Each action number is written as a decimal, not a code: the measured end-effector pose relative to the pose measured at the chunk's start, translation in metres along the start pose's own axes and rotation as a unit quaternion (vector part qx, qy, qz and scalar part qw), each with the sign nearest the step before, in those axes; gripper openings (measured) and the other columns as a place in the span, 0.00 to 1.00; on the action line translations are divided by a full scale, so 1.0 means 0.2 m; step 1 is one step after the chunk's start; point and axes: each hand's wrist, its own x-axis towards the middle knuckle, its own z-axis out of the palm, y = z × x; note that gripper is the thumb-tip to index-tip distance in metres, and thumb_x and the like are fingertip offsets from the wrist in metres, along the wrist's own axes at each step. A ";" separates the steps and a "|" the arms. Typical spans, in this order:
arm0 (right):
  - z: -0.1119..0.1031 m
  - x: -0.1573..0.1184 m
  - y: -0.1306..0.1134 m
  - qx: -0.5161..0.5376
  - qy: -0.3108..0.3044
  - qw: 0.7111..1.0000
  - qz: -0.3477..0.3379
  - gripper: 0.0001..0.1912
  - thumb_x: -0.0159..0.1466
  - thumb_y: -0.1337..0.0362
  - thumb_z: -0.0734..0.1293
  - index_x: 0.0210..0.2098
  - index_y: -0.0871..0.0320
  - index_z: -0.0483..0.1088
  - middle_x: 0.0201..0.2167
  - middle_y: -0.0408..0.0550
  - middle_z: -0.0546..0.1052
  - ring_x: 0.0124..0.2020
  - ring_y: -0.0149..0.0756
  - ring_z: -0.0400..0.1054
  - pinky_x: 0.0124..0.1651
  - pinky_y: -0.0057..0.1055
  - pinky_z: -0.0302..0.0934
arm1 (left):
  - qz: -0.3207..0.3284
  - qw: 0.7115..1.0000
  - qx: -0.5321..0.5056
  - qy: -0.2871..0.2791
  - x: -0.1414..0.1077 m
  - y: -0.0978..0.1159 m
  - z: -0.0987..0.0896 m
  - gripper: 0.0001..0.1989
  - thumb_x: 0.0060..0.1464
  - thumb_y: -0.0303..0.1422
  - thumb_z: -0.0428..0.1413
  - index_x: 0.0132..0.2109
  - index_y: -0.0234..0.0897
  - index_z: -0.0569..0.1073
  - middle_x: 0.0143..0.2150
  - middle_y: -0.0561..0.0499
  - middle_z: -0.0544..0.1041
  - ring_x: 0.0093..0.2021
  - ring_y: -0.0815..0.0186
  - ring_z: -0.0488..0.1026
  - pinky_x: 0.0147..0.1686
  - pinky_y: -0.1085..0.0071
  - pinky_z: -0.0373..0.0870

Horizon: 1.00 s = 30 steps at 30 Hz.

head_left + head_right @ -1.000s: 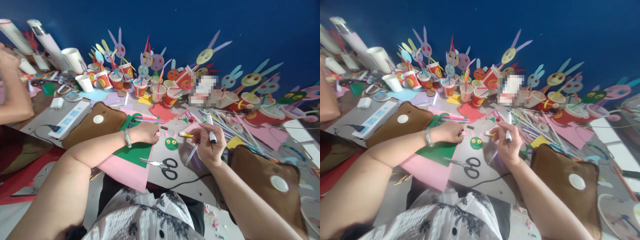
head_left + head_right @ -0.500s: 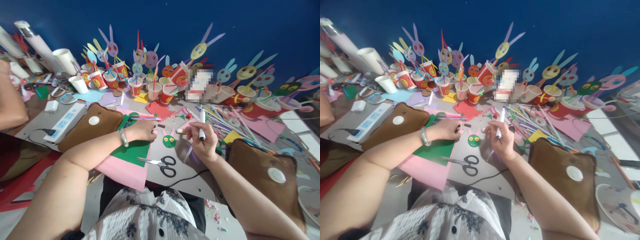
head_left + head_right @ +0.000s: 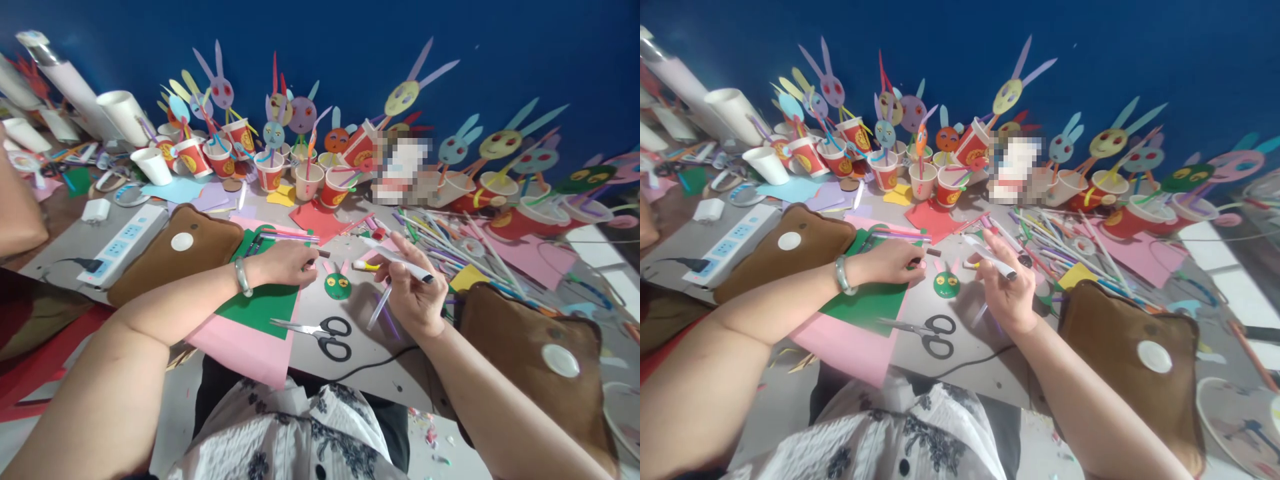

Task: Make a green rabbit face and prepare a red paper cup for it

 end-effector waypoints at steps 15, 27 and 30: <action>0.02 -0.04 -0.08 -0.036 -0.055 0.998 0.023 0.04 0.68 0.62 0.66 0.40 0.55 0.72 0.27 0.44 0.81 0.21 0.34 0.73 0.26 0.31 0.67 | 0.207 0.977 -0.009 -0.057 0.01 -0.03 0.01 0.09 0.61 0.29 0.53 0.38 0.40 0.78 0.30 0.53 0.80 0.30 0.67 0.72 0.29 0.69 0.55; 0.05 -0.02 -0.07 -0.092 -0.142 0.986 -0.012 0.03 0.64 0.63 0.68 0.33 0.54 0.69 0.22 0.40 0.78 0.18 0.31 0.69 0.24 0.27 0.62 | 0.216 0.972 0.073 -0.055 0.01 -0.02 0.01 0.07 0.58 0.28 0.55 0.37 0.42 0.78 0.28 0.52 0.78 0.24 0.67 0.68 0.24 0.66 0.47; 0.06 -0.02 -0.06 -0.093 -0.150 0.984 -0.007 0.05 0.62 0.64 0.68 0.31 0.54 0.68 0.21 0.39 0.76 0.18 0.30 0.68 0.25 0.27 0.62 | 0.215 0.972 0.081 -0.056 0.01 -0.02 0.01 0.07 0.59 0.29 0.55 0.38 0.41 0.79 0.28 0.51 0.77 0.24 0.67 0.67 0.23 0.65 0.47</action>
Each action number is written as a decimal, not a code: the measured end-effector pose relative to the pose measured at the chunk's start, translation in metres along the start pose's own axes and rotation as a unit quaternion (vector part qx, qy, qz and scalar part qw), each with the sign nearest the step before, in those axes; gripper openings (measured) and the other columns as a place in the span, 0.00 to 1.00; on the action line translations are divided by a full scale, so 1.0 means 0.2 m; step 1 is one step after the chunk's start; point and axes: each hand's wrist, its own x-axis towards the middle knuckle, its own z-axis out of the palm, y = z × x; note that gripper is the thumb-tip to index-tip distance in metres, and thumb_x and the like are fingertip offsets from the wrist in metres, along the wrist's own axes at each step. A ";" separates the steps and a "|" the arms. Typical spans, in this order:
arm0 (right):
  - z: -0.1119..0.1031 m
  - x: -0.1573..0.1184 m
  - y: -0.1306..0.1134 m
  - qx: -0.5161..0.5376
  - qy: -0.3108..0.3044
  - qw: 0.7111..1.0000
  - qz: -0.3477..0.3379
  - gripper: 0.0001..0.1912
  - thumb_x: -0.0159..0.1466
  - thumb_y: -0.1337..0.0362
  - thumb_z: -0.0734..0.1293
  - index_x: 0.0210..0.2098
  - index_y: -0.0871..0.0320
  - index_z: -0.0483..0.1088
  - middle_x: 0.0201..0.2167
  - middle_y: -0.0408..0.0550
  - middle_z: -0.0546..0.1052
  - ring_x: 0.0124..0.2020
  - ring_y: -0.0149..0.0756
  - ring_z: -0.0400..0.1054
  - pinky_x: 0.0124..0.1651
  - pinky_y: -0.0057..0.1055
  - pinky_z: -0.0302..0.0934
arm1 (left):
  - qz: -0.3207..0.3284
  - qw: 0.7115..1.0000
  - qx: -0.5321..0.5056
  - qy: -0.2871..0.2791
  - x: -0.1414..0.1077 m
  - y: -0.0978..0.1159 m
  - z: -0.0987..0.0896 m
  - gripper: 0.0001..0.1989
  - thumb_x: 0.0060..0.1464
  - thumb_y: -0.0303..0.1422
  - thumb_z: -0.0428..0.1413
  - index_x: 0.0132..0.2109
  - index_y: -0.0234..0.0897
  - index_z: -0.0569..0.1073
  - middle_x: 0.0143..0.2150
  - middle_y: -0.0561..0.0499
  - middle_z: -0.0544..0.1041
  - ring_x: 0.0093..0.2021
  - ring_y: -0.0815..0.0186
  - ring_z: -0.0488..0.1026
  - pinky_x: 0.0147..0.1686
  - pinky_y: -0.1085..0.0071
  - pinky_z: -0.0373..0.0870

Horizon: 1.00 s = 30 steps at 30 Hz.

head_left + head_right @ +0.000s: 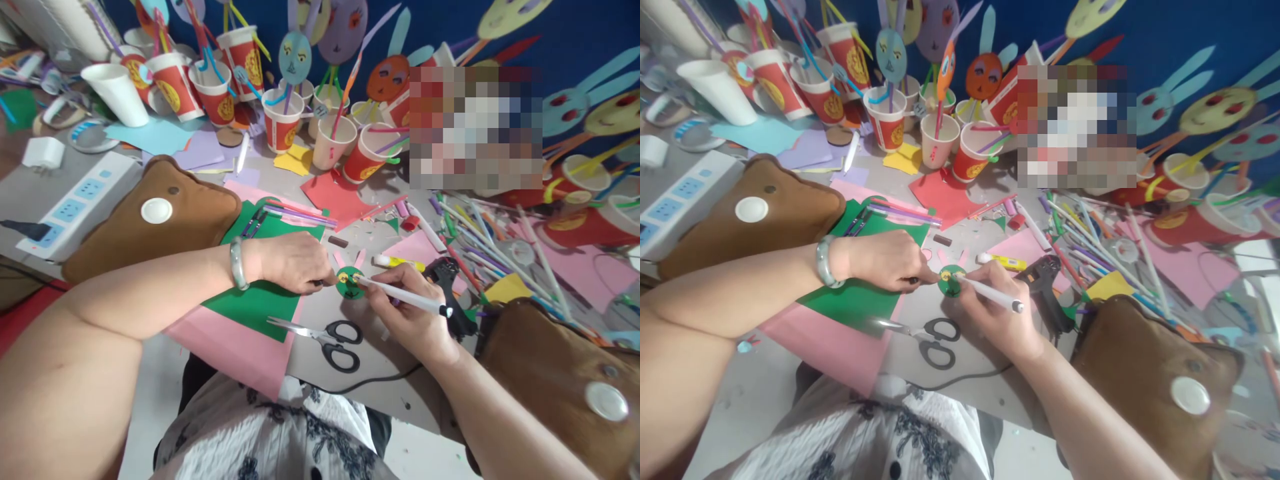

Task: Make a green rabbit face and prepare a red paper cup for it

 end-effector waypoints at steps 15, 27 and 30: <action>0.01 0.01 0.01 0.047 -0.053 0.997 0.044 0.07 0.59 0.66 0.69 0.26 0.53 0.67 0.18 0.38 0.73 0.19 0.31 0.66 0.27 0.30 0.62 | -0.019 0.999 -0.032 -0.022 0.01 -0.01 0.00 0.09 0.57 0.26 0.54 0.37 0.40 0.80 0.29 0.48 0.78 0.25 0.65 0.68 0.25 0.64 0.46; 0.02 0.01 0.01 0.053 -0.061 0.995 0.059 0.05 0.59 0.66 0.69 0.28 0.53 0.70 0.20 0.40 0.76 0.21 0.32 0.69 0.27 0.30 0.63 | -0.022 0.999 -0.041 -0.012 0.01 -0.01 0.00 0.12 0.56 0.27 0.55 0.42 0.42 0.82 0.29 0.49 0.79 0.25 0.65 0.69 0.25 0.65 0.51; 0.02 0.01 0.02 0.055 -0.063 0.995 0.058 0.05 0.59 0.65 0.69 0.28 0.53 0.70 0.19 0.40 0.75 0.20 0.32 0.69 0.27 0.30 0.63 | -0.020 0.998 -0.051 -0.008 0.01 -0.01 0.01 0.12 0.57 0.28 0.55 0.43 0.43 0.82 0.30 0.49 0.79 0.26 0.65 0.69 0.26 0.65 0.52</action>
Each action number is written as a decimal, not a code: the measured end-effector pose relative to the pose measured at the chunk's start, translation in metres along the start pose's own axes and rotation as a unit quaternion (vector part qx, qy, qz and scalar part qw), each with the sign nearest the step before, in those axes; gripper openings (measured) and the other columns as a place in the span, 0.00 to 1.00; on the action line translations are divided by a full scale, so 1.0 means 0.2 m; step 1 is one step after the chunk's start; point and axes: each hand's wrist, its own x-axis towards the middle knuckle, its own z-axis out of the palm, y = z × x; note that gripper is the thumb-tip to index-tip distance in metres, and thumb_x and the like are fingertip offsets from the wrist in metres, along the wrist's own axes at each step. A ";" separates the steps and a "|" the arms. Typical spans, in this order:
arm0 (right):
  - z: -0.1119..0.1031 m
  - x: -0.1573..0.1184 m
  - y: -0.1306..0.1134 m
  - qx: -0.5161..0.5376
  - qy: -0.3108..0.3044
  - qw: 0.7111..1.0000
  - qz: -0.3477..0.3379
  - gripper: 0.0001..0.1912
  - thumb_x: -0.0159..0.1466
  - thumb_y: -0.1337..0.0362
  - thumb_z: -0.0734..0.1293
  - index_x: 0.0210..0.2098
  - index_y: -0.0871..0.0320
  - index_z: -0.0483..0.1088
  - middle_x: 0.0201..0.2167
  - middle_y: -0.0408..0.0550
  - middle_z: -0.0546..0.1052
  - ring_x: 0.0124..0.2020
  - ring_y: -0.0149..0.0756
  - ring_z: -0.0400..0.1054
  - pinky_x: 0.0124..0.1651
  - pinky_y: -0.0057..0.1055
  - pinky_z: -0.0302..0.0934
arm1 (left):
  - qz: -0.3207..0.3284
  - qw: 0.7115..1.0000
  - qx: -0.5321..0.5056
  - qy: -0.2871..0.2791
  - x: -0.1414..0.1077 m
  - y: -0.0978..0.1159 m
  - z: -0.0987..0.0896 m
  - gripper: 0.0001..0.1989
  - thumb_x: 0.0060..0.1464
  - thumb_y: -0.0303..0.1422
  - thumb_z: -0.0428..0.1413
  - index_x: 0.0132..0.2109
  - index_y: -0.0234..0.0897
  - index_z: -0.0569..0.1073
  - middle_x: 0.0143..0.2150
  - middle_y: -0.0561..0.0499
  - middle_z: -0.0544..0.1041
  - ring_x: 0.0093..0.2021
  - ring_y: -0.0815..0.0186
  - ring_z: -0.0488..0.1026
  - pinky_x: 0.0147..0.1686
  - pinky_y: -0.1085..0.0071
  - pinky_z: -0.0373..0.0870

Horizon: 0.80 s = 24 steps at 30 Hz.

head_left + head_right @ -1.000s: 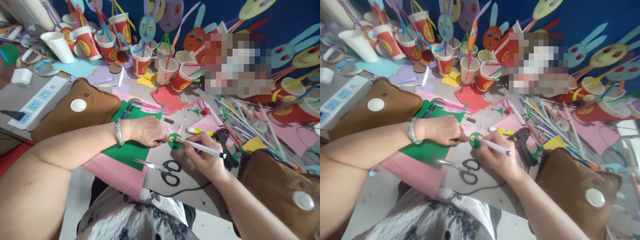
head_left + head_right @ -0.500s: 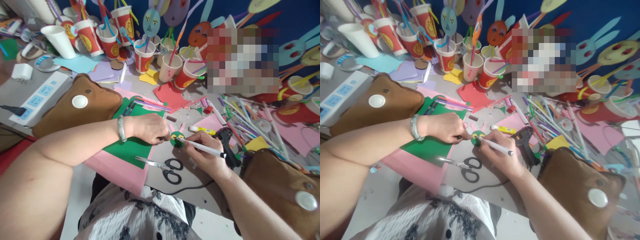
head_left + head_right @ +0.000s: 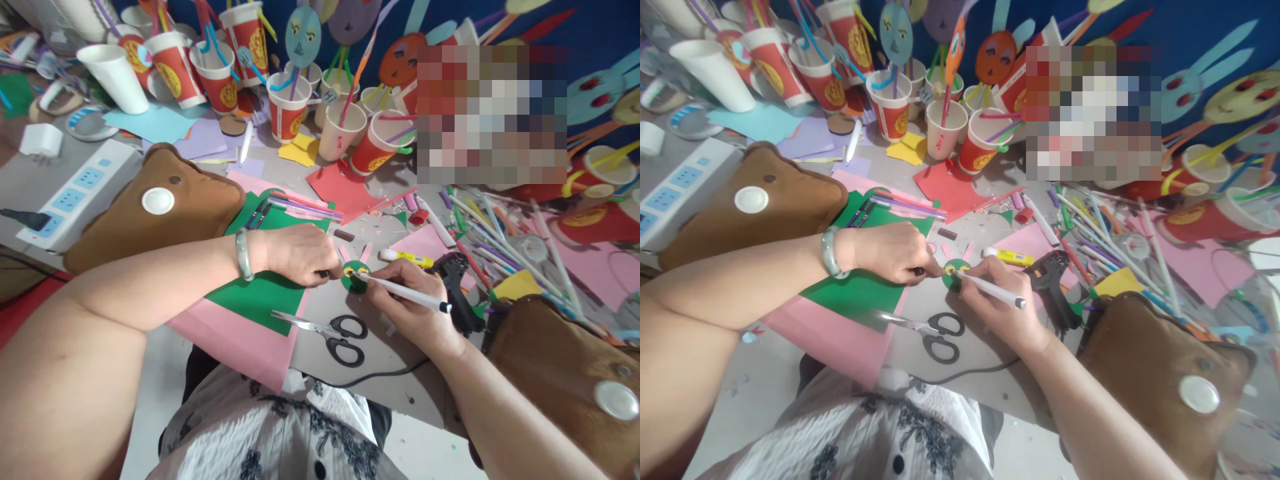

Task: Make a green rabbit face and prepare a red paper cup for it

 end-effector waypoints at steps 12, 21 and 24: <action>0.00 0.00 -0.01 0.008 -0.008 1.000 0.006 0.06 0.59 0.65 0.69 0.27 0.53 0.68 0.19 0.39 0.75 0.19 0.32 0.67 0.27 0.31 0.63 | 0.004 1.000 -0.018 0.011 0.00 0.00 0.01 0.13 0.57 0.27 0.54 0.43 0.42 0.82 0.29 0.48 0.79 0.26 0.65 0.71 0.26 0.66 0.53; -0.01 0.01 -0.02 -0.005 0.001 1.000 -0.007 0.06 0.58 0.66 0.68 0.26 0.52 0.67 0.17 0.38 0.73 0.18 0.31 0.66 0.25 0.30 0.61 | 0.007 0.999 -0.026 0.027 0.00 -0.01 0.02 0.11 0.55 0.27 0.56 0.41 0.42 0.81 0.28 0.50 0.78 0.26 0.65 0.71 0.26 0.66 0.54; -0.01 0.01 -0.02 -0.007 0.008 1.000 -0.004 0.06 0.57 0.66 0.68 0.26 0.52 0.67 0.17 0.38 0.74 0.17 0.31 0.66 0.23 0.30 0.60 | 0.010 0.999 -0.023 0.024 -0.01 -0.02 0.01 0.11 0.56 0.27 0.55 0.40 0.43 0.81 0.29 0.50 0.79 0.26 0.66 0.70 0.25 0.67 0.53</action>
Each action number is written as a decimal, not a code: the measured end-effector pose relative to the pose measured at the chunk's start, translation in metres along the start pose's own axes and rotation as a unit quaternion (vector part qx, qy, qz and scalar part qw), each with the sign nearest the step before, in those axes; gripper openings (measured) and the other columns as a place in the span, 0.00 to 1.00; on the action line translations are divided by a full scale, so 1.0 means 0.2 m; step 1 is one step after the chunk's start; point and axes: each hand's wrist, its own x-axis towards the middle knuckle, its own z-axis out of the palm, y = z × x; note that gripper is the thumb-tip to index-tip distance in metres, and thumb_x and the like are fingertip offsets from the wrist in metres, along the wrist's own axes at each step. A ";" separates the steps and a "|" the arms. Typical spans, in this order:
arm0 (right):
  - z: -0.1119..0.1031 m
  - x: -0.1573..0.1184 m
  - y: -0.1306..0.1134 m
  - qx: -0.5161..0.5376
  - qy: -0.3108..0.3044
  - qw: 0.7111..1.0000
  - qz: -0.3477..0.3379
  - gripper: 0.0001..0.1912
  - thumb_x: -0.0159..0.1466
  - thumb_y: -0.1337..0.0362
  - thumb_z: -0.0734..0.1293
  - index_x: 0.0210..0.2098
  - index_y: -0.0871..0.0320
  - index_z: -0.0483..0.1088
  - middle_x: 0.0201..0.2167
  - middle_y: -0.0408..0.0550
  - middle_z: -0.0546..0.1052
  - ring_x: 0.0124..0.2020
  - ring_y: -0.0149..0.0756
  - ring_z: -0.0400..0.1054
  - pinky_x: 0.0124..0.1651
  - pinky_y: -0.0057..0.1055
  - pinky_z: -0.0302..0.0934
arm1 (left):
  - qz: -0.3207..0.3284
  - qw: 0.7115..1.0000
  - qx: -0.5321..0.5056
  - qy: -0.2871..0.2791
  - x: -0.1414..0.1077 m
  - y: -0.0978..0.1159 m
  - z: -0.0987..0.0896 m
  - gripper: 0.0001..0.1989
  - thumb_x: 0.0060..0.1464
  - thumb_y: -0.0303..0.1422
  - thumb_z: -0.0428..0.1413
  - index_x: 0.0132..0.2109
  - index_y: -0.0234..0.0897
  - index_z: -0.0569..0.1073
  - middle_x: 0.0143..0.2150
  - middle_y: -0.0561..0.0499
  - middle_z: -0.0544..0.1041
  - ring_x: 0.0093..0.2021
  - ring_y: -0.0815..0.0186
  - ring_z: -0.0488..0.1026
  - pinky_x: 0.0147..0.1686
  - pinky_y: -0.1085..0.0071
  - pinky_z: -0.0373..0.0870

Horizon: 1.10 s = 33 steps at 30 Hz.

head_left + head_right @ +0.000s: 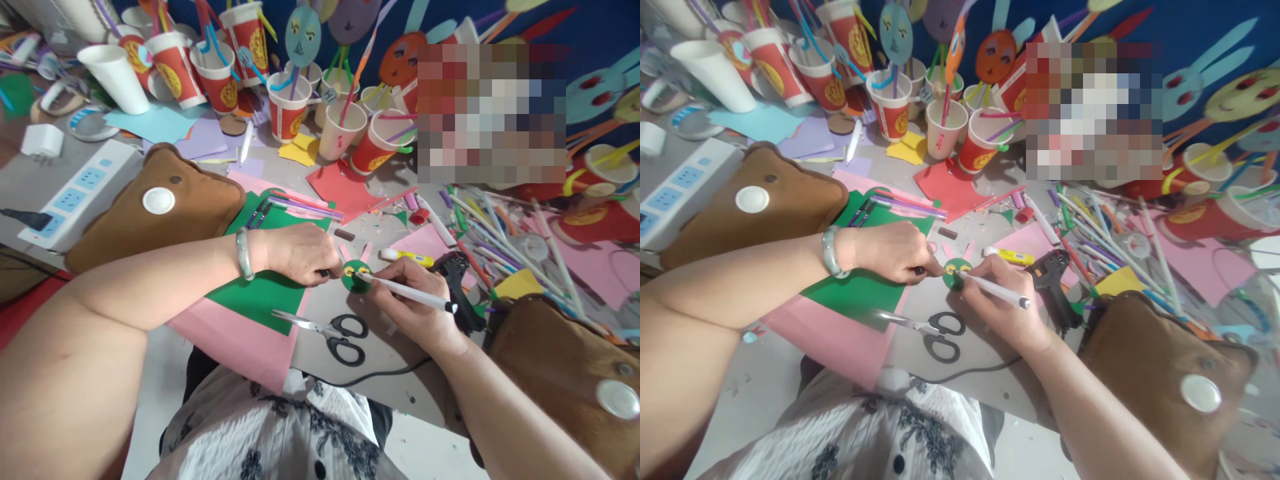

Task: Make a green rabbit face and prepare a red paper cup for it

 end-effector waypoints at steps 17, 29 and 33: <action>0.00 -0.01 0.01 0.012 -0.030 0.999 -0.016 0.05 0.60 0.64 0.70 0.29 0.54 0.70 0.18 0.39 0.74 0.16 0.30 0.66 0.22 0.28 0.60 | 0.004 1.000 0.017 -0.006 0.00 0.00 0.00 0.11 0.56 0.27 0.56 0.41 0.42 0.82 0.30 0.49 0.80 0.27 0.64 0.72 0.26 0.66 0.55; 0.01 -0.03 0.01 0.009 -0.027 1.000 -0.011 0.04 0.61 0.64 0.69 0.29 0.54 0.71 0.20 0.40 0.75 0.18 0.30 0.67 0.24 0.28 0.61 | 0.027 0.999 0.023 0.034 0.00 -0.03 0.04 0.10 0.55 0.28 0.57 0.41 0.42 0.82 0.33 0.49 0.82 0.29 0.63 0.76 0.26 0.67 0.59; 0.01 -0.02 0.00 0.011 -0.028 0.999 -0.012 0.04 0.61 0.64 0.69 0.30 0.54 0.71 0.19 0.40 0.75 0.18 0.30 0.67 0.23 0.28 0.60 | 0.027 0.998 0.032 0.036 0.00 -0.03 0.04 0.10 0.54 0.28 0.57 0.41 0.42 0.82 0.32 0.50 0.82 0.28 0.64 0.75 0.25 0.67 0.58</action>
